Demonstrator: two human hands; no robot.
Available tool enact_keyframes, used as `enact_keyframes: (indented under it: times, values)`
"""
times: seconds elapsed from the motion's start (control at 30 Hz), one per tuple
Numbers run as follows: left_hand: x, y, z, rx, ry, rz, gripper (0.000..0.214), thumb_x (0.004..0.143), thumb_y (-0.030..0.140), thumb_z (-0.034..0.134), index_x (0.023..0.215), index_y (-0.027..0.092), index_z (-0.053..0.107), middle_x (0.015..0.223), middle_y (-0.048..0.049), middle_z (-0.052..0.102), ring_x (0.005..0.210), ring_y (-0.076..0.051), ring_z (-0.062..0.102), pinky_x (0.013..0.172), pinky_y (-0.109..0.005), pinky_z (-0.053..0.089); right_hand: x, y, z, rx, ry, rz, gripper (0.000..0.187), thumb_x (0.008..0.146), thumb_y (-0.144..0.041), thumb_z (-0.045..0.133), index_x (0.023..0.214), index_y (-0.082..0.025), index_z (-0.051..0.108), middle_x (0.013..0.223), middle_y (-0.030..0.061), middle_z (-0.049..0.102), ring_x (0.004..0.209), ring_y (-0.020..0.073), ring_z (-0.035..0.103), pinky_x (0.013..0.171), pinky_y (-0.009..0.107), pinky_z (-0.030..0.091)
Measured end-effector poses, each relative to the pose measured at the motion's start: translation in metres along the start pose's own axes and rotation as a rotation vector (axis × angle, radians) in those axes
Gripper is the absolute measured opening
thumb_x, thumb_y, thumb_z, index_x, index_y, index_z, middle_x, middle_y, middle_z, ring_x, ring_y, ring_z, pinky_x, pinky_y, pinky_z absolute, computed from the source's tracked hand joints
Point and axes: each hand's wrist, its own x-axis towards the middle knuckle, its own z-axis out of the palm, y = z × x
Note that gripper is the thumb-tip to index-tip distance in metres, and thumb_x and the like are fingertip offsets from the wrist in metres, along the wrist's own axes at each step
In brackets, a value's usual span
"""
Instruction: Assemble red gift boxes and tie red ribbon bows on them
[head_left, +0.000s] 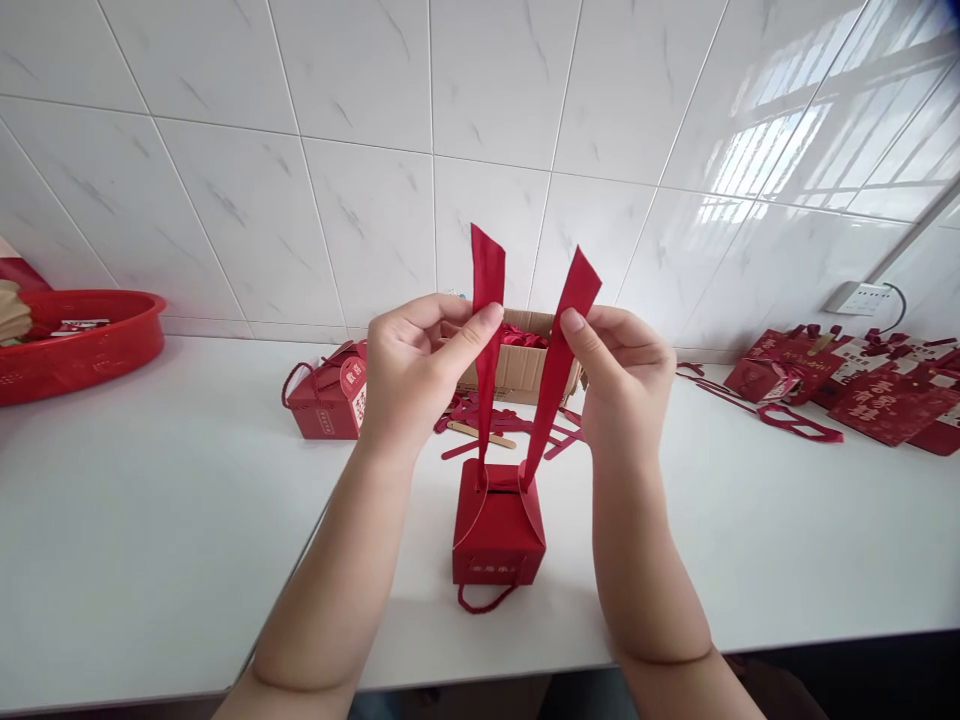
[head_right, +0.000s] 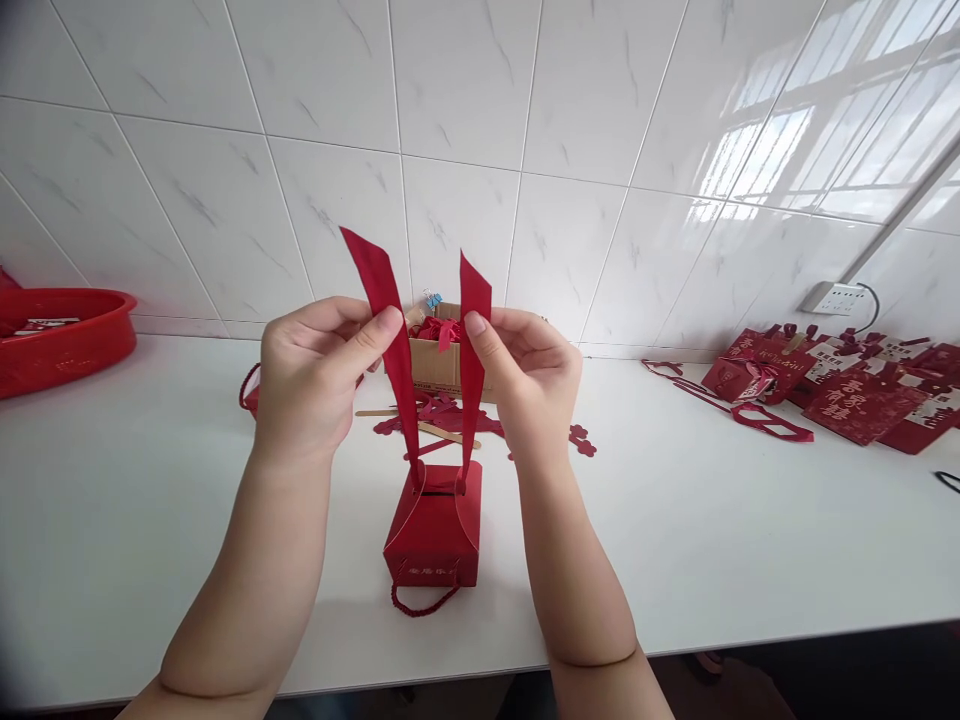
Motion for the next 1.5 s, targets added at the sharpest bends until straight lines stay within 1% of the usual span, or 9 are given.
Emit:
enact_keyframes:
  times: [0.23, 0.43, 0.6, 0.77, 1.0, 1.2, 1.33, 1.4, 1.5]
  values:
    - [0.003, -0.006, -0.002, 0.01, -0.016, -0.009, 0.025, 0.07, 0.042, 0.079, 0.066, 0.019, 0.069, 0.065, -0.003, 0.066, 0.065, -0.017, 0.063, 0.047, -0.026, 0.04, 0.003, 0.008, 0.004, 0.019, -0.014, 0.086, 0.008, 0.076, -0.032, 0.074, 0.079, -0.025, 0.071, 0.08, -0.002, 0.074, 0.079, 0.0153, 0.07, 0.076, 0.032, 0.058]
    - [0.005, -0.006, -0.004, -0.024, -0.008, -0.012, 0.021, 0.066, 0.037, 0.083, 0.075, 0.02, 0.072, 0.072, -0.0038, 0.069, 0.069, -0.017, 0.064, 0.054, -0.027, 0.046, 0.004, 0.01, 0.002, 0.037, -0.039, 0.082, 0.008, 0.078, -0.032, 0.073, 0.081, -0.026, 0.071, 0.08, -0.0025, 0.073, 0.079, 0.0145, 0.07, 0.076, 0.031, 0.058]
    - [0.006, -0.007, -0.003, -0.018, -0.034, -0.054, 0.021, 0.067, 0.037, 0.082, 0.071, 0.019, 0.072, 0.066, -0.0023, 0.066, 0.063, -0.014, 0.06, 0.053, -0.026, 0.043, 0.006, 0.012, -0.001, 0.001, -0.04, 0.08, 0.01, 0.077, -0.034, 0.074, 0.081, -0.025, 0.07, 0.081, -0.0019, 0.073, 0.081, 0.0152, 0.07, 0.078, 0.032, 0.057]
    - [0.007, -0.009, -0.005, -0.018, -0.032, -0.047, 0.021, 0.068, 0.036, 0.082, 0.07, 0.019, 0.071, 0.062, -0.0008, 0.064, 0.059, -0.012, 0.058, 0.049, -0.026, 0.04, 0.008, 0.014, -0.006, 0.017, -0.07, 0.112, 0.01, 0.077, -0.033, 0.073, 0.08, -0.024, 0.071, 0.081, -0.0013, 0.073, 0.081, 0.0155, 0.07, 0.078, 0.032, 0.057]
    - [0.004, -0.003, -0.004, -0.096, 0.001, 0.014, 0.024, 0.066, 0.039, 0.083, 0.067, 0.021, 0.068, 0.06, -0.0002, 0.062, 0.064, -0.018, 0.065, 0.051, -0.028, 0.047, 0.008, 0.012, -0.009, 0.008, -0.107, 0.124, 0.007, 0.078, -0.031, 0.073, 0.079, -0.024, 0.071, 0.077, -0.0022, 0.071, 0.078, 0.0137, 0.068, 0.074, 0.029, 0.056]
    - [0.003, -0.006, -0.003, -0.067, -0.09, 0.022, 0.019, 0.066, 0.037, 0.083, 0.071, 0.023, 0.073, 0.078, -0.0027, 0.07, 0.081, -0.02, 0.068, 0.062, -0.031, 0.055, 0.002, 0.008, -0.001, -0.01, -0.15, 0.115, 0.01, 0.08, -0.034, 0.07, 0.078, -0.024, 0.071, 0.08, -0.0014, 0.072, 0.077, 0.0144, 0.068, 0.071, 0.03, 0.056]
    - [0.002, -0.007, 0.0, -0.14, -0.223, 0.013, 0.011, 0.068, 0.032, 0.082, 0.073, 0.024, 0.076, 0.092, -0.0031, 0.073, 0.089, -0.02, 0.069, 0.07, -0.031, 0.058, -0.001, 0.007, 0.003, -0.036, -0.175, 0.087, 0.009, 0.081, -0.032, 0.07, 0.081, -0.023, 0.074, 0.086, 0.0002, 0.072, 0.081, 0.0158, 0.067, 0.073, 0.031, 0.055]
    - [0.002, -0.007, 0.001, -0.158, -0.282, 0.003, 0.008, 0.07, 0.029, 0.081, 0.074, 0.024, 0.077, 0.096, -0.0032, 0.073, 0.092, -0.021, 0.069, 0.073, -0.032, 0.058, -0.003, 0.006, 0.004, -0.044, -0.175, 0.063, 0.009, 0.082, -0.031, 0.069, 0.082, -0.024, 0.074, 0.088, 0.0007, 0.071, 0.086, 0.0169, 0.066, 0.076, 0.032, 0.055]
    - [0.001, -0.009, 0.001, -0.155, -0.317, 0.014, 0.006, 0.071, 0.028, 0.08, 0.076, 0.025, 0.078, 0.097, -0.0022, 0.074, 0.093, -0.022, 0.07, 0.076, -0.034, 0.059, -0.003, 0.006, 0.004, -0.051, -0.15, 0.02, 0.01, 0.083, -0.031, 0.067, 0.081, -0.024, 0.074, 0.091, 0.0014, 0.069, 0.089, 0.0176, 0.066, 0.079, 0.034, 0.055]
